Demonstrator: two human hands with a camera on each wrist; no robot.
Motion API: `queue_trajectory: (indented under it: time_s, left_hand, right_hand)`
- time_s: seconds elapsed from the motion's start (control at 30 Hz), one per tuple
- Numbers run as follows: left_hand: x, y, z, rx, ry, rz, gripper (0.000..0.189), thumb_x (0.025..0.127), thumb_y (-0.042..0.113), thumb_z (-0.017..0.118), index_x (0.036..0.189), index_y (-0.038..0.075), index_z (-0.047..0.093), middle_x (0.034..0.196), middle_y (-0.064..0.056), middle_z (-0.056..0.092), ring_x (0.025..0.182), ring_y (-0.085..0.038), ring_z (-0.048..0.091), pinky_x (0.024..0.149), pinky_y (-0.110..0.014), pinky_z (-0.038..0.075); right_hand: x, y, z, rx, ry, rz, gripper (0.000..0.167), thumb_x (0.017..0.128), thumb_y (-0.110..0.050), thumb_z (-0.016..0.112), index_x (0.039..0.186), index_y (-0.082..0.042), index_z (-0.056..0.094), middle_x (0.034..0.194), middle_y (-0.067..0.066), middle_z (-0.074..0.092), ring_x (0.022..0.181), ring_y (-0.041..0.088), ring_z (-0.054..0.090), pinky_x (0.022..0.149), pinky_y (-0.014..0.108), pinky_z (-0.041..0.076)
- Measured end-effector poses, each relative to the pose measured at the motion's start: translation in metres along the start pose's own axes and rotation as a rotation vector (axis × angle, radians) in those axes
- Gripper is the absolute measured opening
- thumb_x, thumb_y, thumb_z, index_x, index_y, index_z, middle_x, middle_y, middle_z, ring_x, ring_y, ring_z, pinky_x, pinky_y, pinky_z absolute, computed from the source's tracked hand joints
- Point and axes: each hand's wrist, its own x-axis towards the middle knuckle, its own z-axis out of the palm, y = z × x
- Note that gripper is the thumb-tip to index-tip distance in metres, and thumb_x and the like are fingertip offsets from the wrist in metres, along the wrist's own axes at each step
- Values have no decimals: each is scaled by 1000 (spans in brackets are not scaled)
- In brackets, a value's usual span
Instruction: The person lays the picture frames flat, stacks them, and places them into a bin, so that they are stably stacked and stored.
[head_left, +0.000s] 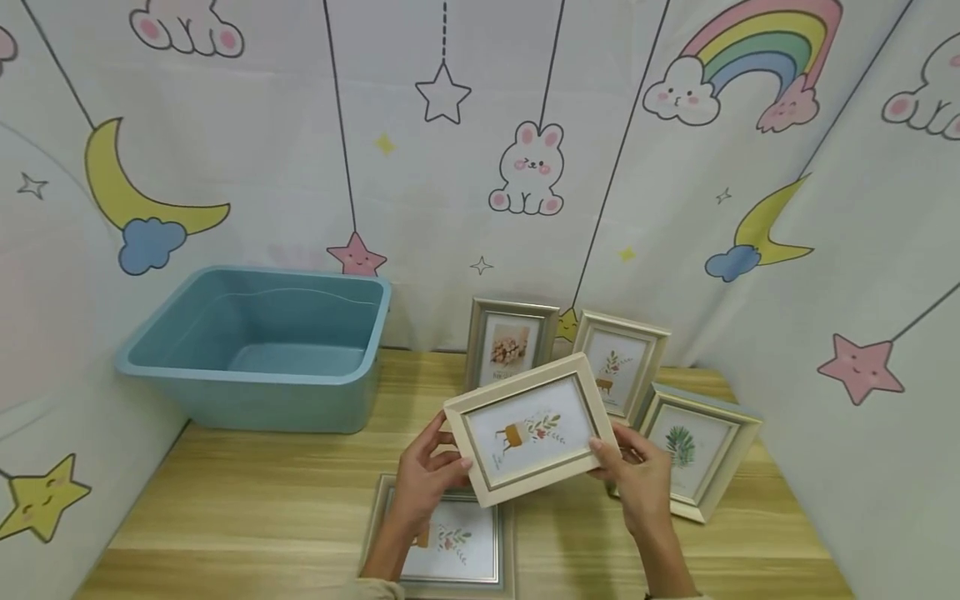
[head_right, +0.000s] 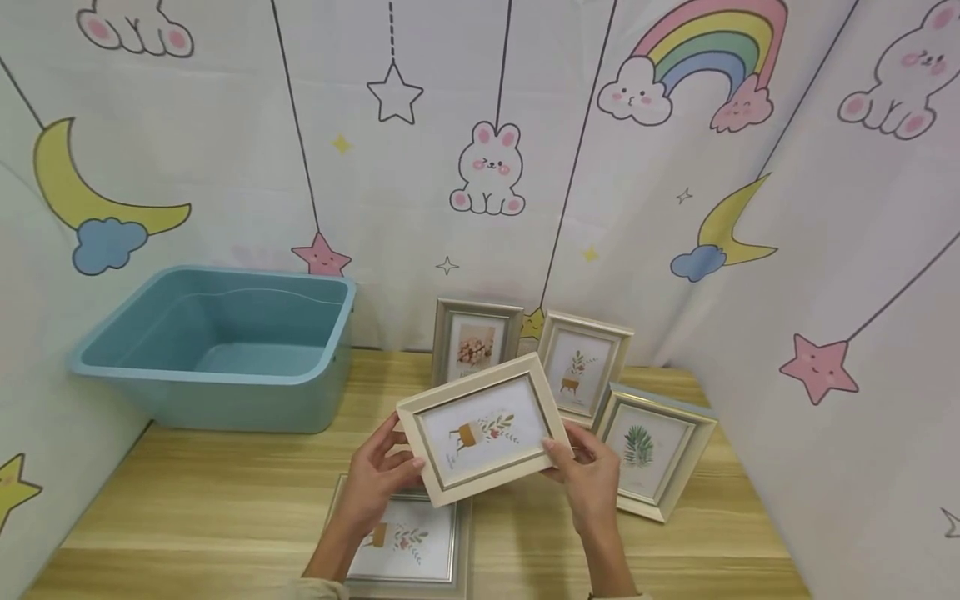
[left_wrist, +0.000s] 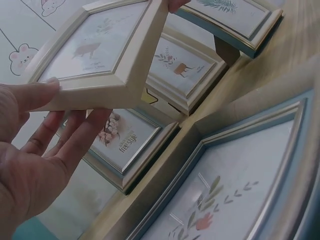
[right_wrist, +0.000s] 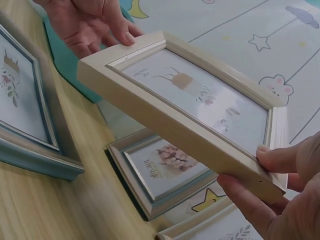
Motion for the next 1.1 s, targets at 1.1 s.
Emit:
queue_trajectory:
  time_s: [1.1]
  left_hand:
    - [-9,23,-16,415,-56,301,70,76,-18,71,141,-3,51,99,-20,64,84,-8,66,65,-24,59]
  right_hand:
    - [4,-21,4,-587,-330,-21,30,98,-33,64,114,-8,62,56,-3,39,48,6,29,45,23,30]
